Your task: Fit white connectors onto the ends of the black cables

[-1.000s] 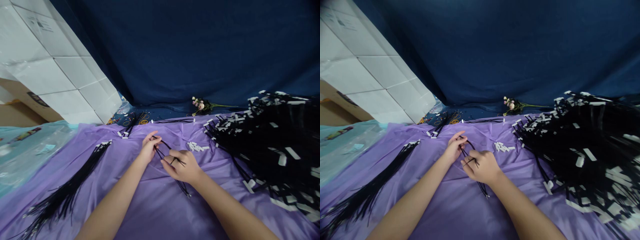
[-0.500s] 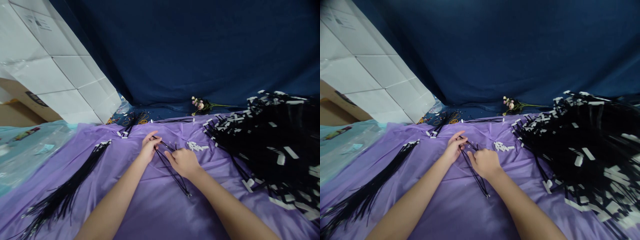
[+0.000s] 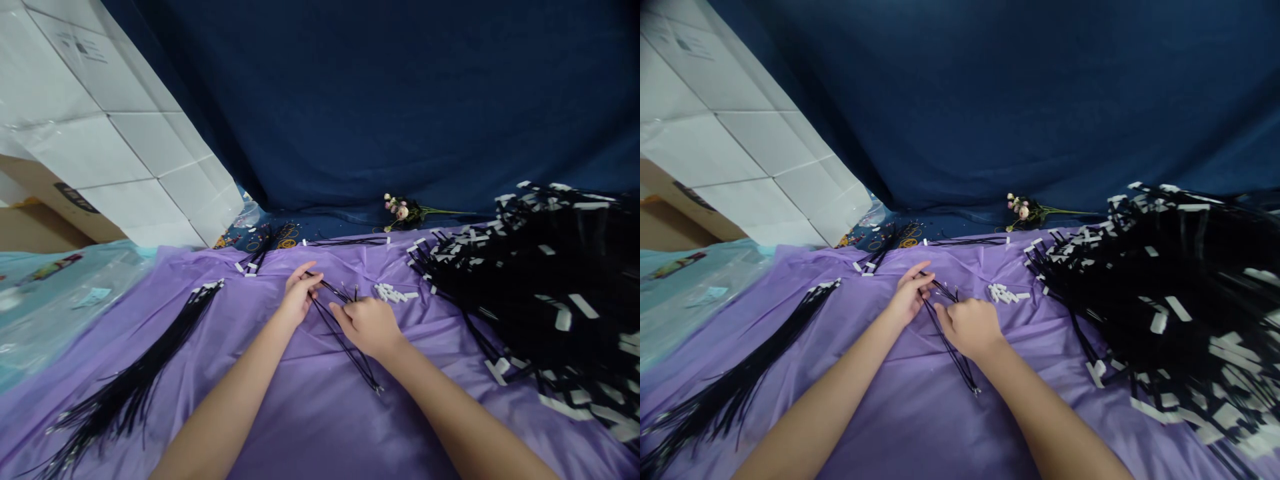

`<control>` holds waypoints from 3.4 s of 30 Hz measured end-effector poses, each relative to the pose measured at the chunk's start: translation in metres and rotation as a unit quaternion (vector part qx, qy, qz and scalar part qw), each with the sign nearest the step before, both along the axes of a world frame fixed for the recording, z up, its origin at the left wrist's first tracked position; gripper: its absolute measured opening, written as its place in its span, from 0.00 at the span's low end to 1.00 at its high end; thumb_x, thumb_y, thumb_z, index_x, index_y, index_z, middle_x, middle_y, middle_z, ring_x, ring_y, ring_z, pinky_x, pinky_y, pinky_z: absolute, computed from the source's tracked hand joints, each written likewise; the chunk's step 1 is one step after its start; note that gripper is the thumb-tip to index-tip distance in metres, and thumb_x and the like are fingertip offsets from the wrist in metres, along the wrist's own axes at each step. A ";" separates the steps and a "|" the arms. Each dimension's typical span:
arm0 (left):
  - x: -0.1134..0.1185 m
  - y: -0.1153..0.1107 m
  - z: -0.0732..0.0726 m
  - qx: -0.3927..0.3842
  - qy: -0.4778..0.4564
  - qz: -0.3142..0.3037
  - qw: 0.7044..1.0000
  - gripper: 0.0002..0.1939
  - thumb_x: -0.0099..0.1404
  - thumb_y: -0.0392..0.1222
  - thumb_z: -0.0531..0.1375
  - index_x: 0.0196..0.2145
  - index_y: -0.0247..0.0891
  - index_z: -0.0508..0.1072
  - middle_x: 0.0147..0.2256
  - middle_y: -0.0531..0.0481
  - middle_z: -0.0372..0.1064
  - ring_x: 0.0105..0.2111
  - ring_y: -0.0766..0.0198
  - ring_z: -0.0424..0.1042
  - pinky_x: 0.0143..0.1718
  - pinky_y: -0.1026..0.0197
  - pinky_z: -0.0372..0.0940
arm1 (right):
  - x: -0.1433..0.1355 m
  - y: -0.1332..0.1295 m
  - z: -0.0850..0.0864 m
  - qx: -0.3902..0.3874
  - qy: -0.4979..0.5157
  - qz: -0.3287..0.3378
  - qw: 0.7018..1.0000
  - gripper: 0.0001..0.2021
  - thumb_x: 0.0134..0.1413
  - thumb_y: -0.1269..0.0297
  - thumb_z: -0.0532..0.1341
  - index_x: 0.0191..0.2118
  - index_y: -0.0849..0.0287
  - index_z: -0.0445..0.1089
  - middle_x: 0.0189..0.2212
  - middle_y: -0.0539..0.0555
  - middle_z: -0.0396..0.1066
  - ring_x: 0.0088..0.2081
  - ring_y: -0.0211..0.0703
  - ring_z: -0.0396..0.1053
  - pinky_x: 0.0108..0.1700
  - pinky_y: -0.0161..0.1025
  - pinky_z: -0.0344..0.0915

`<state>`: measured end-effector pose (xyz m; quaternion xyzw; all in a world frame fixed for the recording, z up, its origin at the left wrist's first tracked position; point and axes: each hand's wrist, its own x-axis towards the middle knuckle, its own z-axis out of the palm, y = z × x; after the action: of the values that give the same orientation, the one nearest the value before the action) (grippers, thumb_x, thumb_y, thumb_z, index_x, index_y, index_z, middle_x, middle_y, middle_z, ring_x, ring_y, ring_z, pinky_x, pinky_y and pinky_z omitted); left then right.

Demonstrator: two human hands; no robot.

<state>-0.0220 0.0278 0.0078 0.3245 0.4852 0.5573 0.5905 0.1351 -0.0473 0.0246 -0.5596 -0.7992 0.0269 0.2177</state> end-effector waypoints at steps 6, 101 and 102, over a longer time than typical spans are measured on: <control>-0.011 0.009 0.002 -0.067 -0.147 0.025 0.987 0.18 0.51 0.33 0.67 0.41 0.35 0.71 0.23 0.55 0.65 0.15 0.78 0.61 0.11 0.75 0.43 | 0.007 -0.001 0.003 0.141 0.097 0.179 0.969 0.17 0.64 0.60 0.50 0.35 0.60 0.74 0.36 0.57 0.74 0.34 0.37 0.72 0.37 0.32 0.63; 0.013 -0.019 -0.003 0.084 0.034 -0.152 0.984 0.47 0.58 0.37 0.61 0.66 0.59 0.41 0.37 0.52 0.66 0.22 0.67 0.72 0.10 0.71 0.54 | 0.049 0.036 -0.005 -0.110 -0.073 -0.130 0.983 0.13 0.55 0.74 0.53 0.41 0.58 0.73 0.36 0.59 0.74 0.42 0.51 0.72 0.41 0.40 0.62; 0.013 -0.019 -0.003 0.084 0.033 -0.153 0.984 0.47 0.57 0.37 0.61 0.66 0.60 0.40 0.37 0.52 0.66 0.22 0.67 0.72 0.10 0.71 0.54 | 0.049 0.037 -0.006 -0.108 -0.072 -0.126 0.984 0.12 0.55 0.74 0.53 0.40 0.58 0.73 0.36 0.59 0.74 0.42 0.50 0.72 0.42 0.41 0.61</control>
<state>-0.0091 0.0084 0.0052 0.4616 0.4008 0.4876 0.6233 0.1842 -0.0108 0.0190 -0.6764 -0.7284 0.0449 0.1000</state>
